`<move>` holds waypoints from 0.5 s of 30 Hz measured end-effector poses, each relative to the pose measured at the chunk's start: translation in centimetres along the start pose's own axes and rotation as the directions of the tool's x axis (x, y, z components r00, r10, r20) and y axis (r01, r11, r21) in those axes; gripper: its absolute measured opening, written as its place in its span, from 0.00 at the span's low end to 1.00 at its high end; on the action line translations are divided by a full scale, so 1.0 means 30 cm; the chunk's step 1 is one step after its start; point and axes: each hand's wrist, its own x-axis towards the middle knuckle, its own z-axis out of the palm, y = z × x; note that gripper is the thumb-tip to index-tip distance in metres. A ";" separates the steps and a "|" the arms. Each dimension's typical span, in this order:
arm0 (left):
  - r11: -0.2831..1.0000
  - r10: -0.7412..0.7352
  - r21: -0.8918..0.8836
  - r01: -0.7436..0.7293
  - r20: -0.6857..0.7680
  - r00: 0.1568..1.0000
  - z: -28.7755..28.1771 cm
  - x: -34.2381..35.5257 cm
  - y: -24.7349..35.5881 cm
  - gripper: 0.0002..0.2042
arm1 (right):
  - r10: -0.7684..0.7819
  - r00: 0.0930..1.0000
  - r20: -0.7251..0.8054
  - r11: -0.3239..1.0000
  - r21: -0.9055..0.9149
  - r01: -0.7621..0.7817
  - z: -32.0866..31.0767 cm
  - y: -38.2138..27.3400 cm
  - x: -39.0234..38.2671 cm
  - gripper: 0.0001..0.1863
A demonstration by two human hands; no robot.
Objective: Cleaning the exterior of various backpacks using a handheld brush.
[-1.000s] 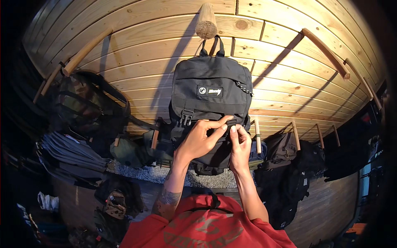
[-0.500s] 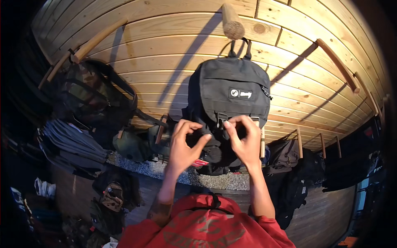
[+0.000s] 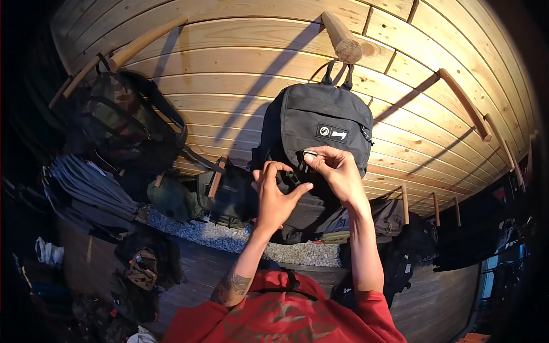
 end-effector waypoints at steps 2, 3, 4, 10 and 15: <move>0.989 -0.049 -0.135 0.062 0.096 0.994 -0.005 0.004 -0.040 0.28 | 0.021 1.000 -0.008 1.000 0.006 -0.021 0.004 0.015 0.002 0.16; 0.954 -0.036 -0.290 0.077 0.142 0.989 -0.005 0.014 -0.048 0.29 | 0.008 0.999 -0.037 1.000 0.016 -0.008 0.011 0.008 -0.003 0.16; 0.995 0.033 -0.098 -0.020 0.132 0.991 -0.025 0.009 -0.035 0.29 | -0.004 0.998 -0.066 1.000 0.027 0.006 0.016 0.003 -0.007 0.15; 0.989 0.140 -0.082 -0.125 0.219 0.966 -0.045 0.001 -0.041 0.13 | 0.001 0.992 -0.122 1.000 0.000 -0.001 0.024 0.009 -0.023 0.16; 0.988 0.152 -0.061 -0.145 0.149 0.977 -0.025 -0.005 -0.048 0.14 | -0.030 0.991 -0.127 0.999 0.010 0.031 0.034 0.009 -0.032 0.15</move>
